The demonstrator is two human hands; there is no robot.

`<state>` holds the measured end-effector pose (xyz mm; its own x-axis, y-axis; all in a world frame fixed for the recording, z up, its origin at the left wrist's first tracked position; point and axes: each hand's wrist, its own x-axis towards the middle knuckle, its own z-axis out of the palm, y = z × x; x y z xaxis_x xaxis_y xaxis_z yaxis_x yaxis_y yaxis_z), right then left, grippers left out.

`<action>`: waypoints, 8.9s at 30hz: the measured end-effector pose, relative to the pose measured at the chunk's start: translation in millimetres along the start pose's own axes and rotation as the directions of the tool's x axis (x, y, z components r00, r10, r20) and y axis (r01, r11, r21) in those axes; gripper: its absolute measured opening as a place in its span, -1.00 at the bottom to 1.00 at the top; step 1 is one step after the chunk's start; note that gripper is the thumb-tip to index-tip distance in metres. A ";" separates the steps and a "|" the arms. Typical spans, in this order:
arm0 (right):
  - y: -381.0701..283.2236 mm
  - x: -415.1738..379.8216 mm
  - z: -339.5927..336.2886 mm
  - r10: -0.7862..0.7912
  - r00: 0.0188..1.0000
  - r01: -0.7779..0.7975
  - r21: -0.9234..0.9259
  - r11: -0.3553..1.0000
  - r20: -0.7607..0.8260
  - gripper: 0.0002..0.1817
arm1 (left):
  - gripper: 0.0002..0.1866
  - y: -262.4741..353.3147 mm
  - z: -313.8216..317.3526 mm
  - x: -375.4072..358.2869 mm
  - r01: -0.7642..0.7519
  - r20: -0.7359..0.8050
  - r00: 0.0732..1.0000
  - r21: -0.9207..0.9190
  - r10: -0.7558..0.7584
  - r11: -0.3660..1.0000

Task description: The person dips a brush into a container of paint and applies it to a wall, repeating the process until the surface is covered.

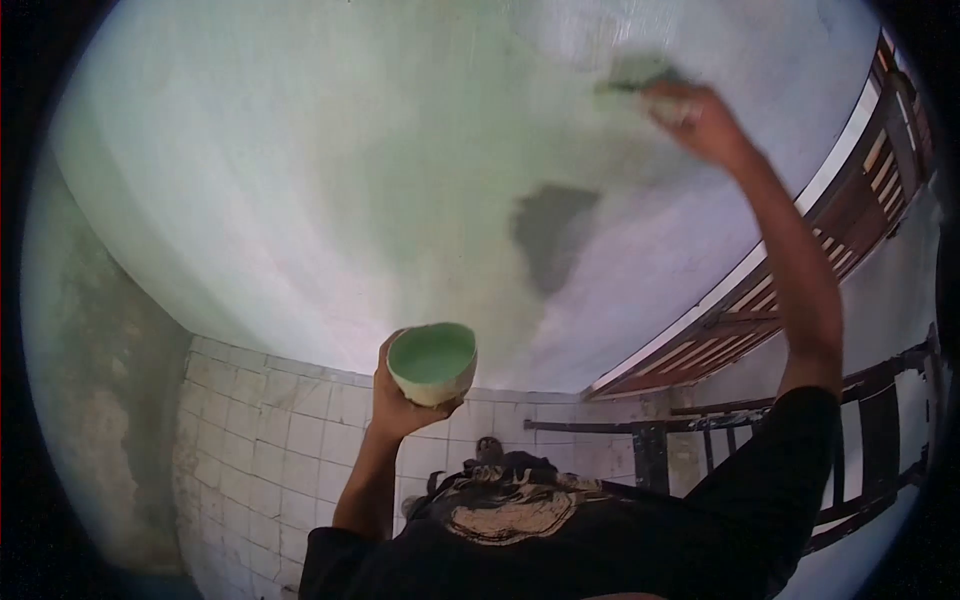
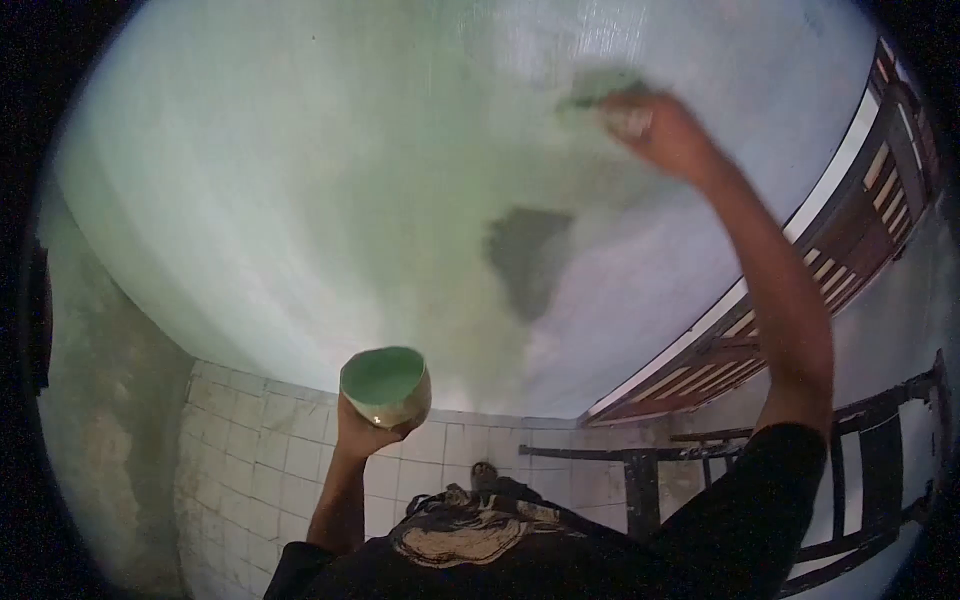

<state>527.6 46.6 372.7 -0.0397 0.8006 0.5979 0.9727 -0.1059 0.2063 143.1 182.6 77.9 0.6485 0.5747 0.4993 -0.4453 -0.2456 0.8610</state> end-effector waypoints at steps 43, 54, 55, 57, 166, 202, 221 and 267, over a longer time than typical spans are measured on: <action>-50.6 -82.6 94.0 -0.232 0.972 0.221 -0.412 0.884 0.024 -0.76 | 0.05 9.9 -15.4 -14.6 -0.049 -0.058 0.997 0.043 0.051 0.998; -10.1 -10.0 31.2 0.057 0.997 -0.062 -0.142 0.988 -0.043 -0.66 | 0.06 19.3 -37.2 -40.8 -0.031 -0.033 0.999 0.106 0.035 0.994; -12.8 0.8 16.2 0.047 0.991 -0.062 -0.118 0.991 -0.126 -0.69 | 0.06 20.6 -38.8 -45.3 -0.037 -0.030 0.999 0.117 0.041 0.992; -17.4 13.2 -4.4 -0.029 0.976 -0.040 -0.304 0.952 -0.217 -0.62 | 0.06 26.5 -41.6 -50.5 0.007 -0.021 1.000 0.136 -0.004 0.991; 14.3 193.5 -199.2 -0.182 0.861 -0.156 -0.587 0.795 -0.475 -0.69 | 0.06 -21.5 -4.2 -57.5 0.050 -0.253 0.965 -0.055 -0.062 0.997; -39.7 -65.6 95.7 -0.426 0.905 0.401 -0.333 0.853 -0.002 -0.79 | 0.05 -0.3 -43.1 -62.7 0.114 -0.177 0.978 0.001 -0.112 0.993; -16.3 27.8 -13.4 -0.295 0.885 0.091 -0.490 0.867 -0.359 -0.77 | 0.05 13.9 -24.2 -55.2 0.005 0.022 1.000 0.071 -0.007 0.997; -131.4 -53.0 201.7 0.932 -0.205 -0.035 0.954 0.296 -0.297 -0.91 | 0.04 -38.9 -63.8 39.6 0.095 0.423 0.906 -0.226 0.009 0.969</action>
<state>448.0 137.1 157.7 0.8473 -0.4384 0.2996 0.5077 0.5034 -0.6992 146.7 264.7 58.1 0.8445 0.1882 0.5014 -0.5094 -0.0066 0.8605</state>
